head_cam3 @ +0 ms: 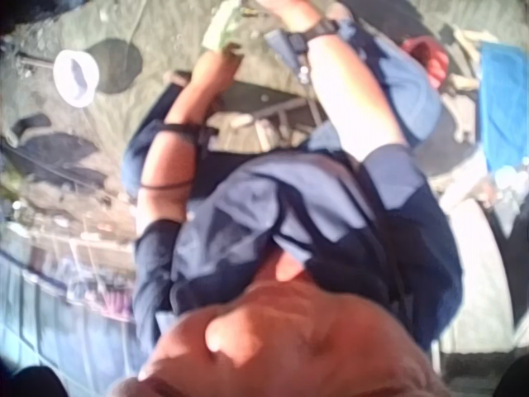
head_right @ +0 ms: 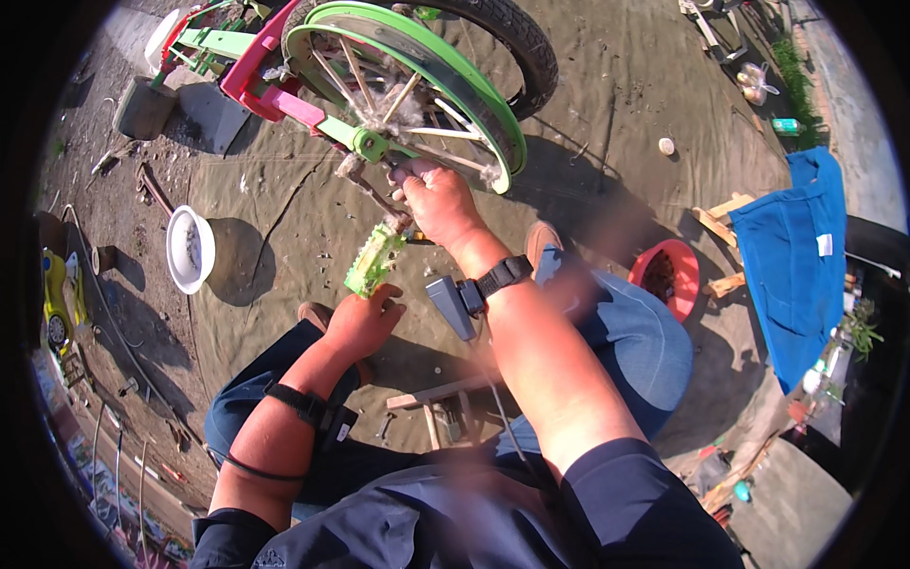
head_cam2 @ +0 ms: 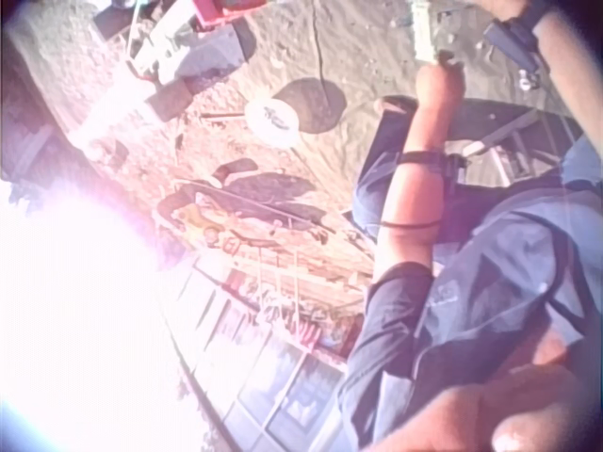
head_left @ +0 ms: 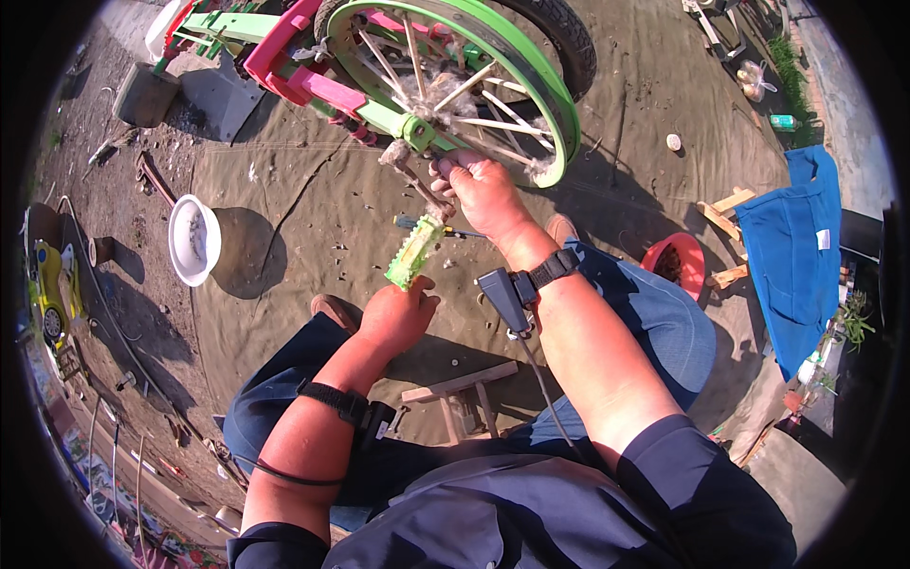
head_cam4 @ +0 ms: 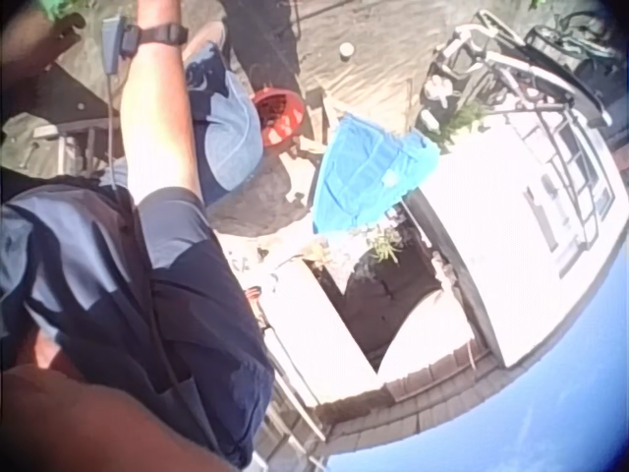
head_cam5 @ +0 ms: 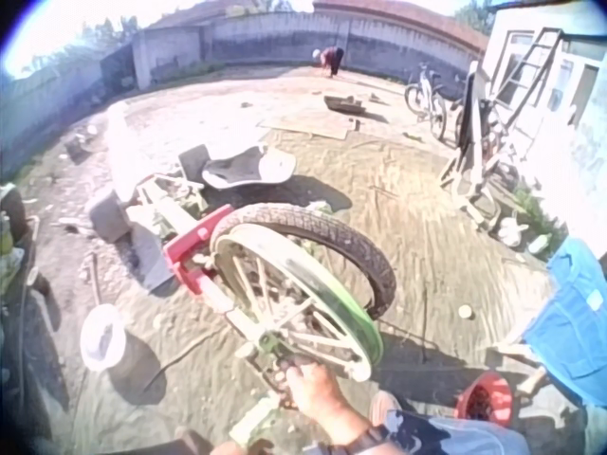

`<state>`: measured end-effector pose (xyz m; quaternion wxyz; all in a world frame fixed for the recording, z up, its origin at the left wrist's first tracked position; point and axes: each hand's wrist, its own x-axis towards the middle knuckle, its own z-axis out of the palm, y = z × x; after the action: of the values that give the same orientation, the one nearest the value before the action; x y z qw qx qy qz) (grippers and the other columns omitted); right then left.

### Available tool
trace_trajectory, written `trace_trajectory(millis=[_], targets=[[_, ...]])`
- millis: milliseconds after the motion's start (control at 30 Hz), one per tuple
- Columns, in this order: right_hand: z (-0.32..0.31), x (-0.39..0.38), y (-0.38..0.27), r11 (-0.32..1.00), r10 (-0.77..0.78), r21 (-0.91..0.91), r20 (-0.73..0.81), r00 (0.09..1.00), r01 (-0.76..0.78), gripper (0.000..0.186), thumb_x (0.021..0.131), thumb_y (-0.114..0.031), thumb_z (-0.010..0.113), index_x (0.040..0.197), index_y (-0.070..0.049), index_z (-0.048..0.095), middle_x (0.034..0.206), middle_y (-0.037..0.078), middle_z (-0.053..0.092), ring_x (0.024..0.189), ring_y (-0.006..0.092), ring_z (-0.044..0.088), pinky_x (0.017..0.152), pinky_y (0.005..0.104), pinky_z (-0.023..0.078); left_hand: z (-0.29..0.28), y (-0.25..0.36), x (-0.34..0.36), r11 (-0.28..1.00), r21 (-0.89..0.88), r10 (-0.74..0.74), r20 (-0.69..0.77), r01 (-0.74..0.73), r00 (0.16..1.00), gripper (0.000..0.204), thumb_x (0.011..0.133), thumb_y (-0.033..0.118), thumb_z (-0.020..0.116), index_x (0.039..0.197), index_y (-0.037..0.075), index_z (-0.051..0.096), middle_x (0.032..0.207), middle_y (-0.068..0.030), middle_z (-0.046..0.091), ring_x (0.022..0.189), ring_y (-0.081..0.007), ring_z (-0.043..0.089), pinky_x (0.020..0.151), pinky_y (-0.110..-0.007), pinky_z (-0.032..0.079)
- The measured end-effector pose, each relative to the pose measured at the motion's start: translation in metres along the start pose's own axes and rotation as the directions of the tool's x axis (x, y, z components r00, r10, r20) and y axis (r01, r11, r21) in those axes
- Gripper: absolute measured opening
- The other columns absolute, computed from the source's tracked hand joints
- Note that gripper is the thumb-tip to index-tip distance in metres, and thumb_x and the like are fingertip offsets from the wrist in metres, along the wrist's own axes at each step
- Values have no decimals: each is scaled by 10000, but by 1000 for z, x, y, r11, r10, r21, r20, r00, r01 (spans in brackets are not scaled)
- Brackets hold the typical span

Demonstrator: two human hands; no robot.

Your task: The person uses a screwdriver to remove a bolt from a green bicycle pedal while the bike is upside down. They then detach the pedal from the crank arm and place the bolt into a white bowl on the ground.

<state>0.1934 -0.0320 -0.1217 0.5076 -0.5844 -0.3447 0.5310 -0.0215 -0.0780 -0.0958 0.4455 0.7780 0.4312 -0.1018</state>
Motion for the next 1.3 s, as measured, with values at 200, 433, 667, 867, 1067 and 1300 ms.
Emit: trace_trajectory(millis=[200,433,667,867,1067,1300], targets=[[2,-6,-18,755,-339,-606,-36,940,249,221,940,-209,557,926,-21,672,765,142,672,709,252,658,647,372,498,0,-2,0,999,-36,-12,-7,12,1000,287,862,257,621,1071,63,645,808,-162,683,778,-365,663,698,-467,523],[7,-9,-19,785,-287,-590,-77,955,189,202,928,-177,541,905,-23,669,754,180,657,702,349,644,640,412,497,-1,-1,2,998,-56,-6,1,6,1000,291,859,255,619,1074,61,646,812,-154,683,786,-363,663,707,-460,524],[9,-9,-15,769,-370,-598,-128,920,226,181,927,-170,558,888,-18,649,735,176,639,684,357,630,624,423,482,-4,-4,0,997,-60,-40,27,42,999,300,854,247,645,1080,51,642,872,-163,686,830,-340,674,730,-431,529],[9,-8,-15,804,-332,-551,-106,937,223,164,896,-144,533,925,-39,656,865,203,656,822,412,621,734,479,495,-2,-6,2,998,-60,7,-9,-8,1000,301,857,259,619,1085,64,645,842,-156,688,803,-358,665,715,-461,524],[12,-10,-25,826,-287,-533,-119,950,183,164,886,-132,541,936,-38,666,882,204,660,827,403,628,744,467,500,-2,-6,2,997,-71,2,-10,-3,1000,303,855,265,624,1083,68,649,843,-155,687,802,-359,663,709,-462,521],[12,-3,-2,965,-170,-231,-185,968,125,182,927,-170,599,994,-17,671,837,121,670,760,249,637,679,345,502,0,-9,3,997,-73,-5,-11,4,1000,306,858,270,625,1089,71,650,849,-151,689,806,-354,665,711,-456,522]])
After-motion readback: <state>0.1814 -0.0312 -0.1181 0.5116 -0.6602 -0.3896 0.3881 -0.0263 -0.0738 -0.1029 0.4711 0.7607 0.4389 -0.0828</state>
